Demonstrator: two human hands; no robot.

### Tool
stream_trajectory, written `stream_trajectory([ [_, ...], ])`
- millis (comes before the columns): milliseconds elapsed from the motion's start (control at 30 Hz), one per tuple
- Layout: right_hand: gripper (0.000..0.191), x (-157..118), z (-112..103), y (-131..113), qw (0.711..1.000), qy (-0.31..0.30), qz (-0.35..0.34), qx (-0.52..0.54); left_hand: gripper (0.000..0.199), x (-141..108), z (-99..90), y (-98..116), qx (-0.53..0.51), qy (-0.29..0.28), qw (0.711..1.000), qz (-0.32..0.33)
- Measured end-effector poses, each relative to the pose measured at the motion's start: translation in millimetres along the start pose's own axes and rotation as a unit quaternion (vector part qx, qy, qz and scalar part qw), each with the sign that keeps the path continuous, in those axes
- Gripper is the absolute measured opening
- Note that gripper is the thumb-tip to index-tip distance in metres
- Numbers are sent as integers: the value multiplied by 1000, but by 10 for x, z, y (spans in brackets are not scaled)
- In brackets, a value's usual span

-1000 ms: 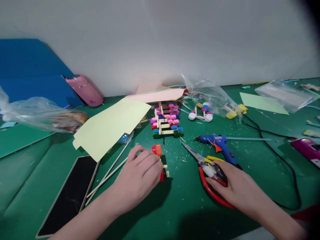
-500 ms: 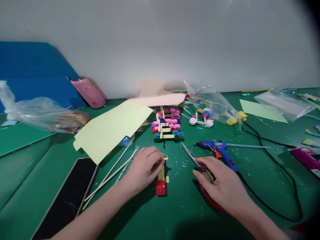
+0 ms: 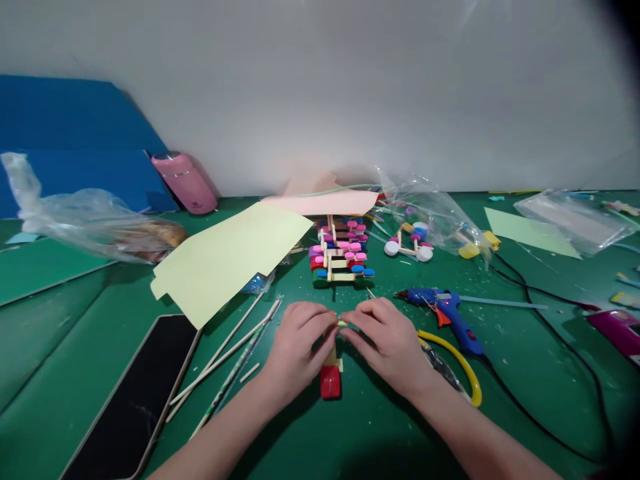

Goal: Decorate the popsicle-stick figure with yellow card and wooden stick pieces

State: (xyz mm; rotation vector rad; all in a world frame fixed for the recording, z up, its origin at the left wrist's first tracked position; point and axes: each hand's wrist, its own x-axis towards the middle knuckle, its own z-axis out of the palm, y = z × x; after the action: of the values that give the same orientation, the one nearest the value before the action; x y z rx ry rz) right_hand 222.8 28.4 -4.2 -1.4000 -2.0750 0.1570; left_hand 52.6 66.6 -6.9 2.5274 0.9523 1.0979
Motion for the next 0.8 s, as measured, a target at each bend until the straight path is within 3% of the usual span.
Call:
stream_trajectory([
  [167, 18, 79, -18, 80, 996, -11, -78, -38, 11, 9, 3, -22, 18, -3, 999, 45],
  [333, 16, 117, -8, 113, 993, -11, -113, -38, 12, 7, 24, -29, 42, -21, 997, 60],
  [567, 16, 121, 5, 97, 993, -3, -116, -27, 13, -2, 30, -17, 40, -28, 998, 45],
  [800, 14, 89, 54, 92, 996, 5, -89, 2, 11, -5, 78, 7, 23, 3, 999, 33],
])
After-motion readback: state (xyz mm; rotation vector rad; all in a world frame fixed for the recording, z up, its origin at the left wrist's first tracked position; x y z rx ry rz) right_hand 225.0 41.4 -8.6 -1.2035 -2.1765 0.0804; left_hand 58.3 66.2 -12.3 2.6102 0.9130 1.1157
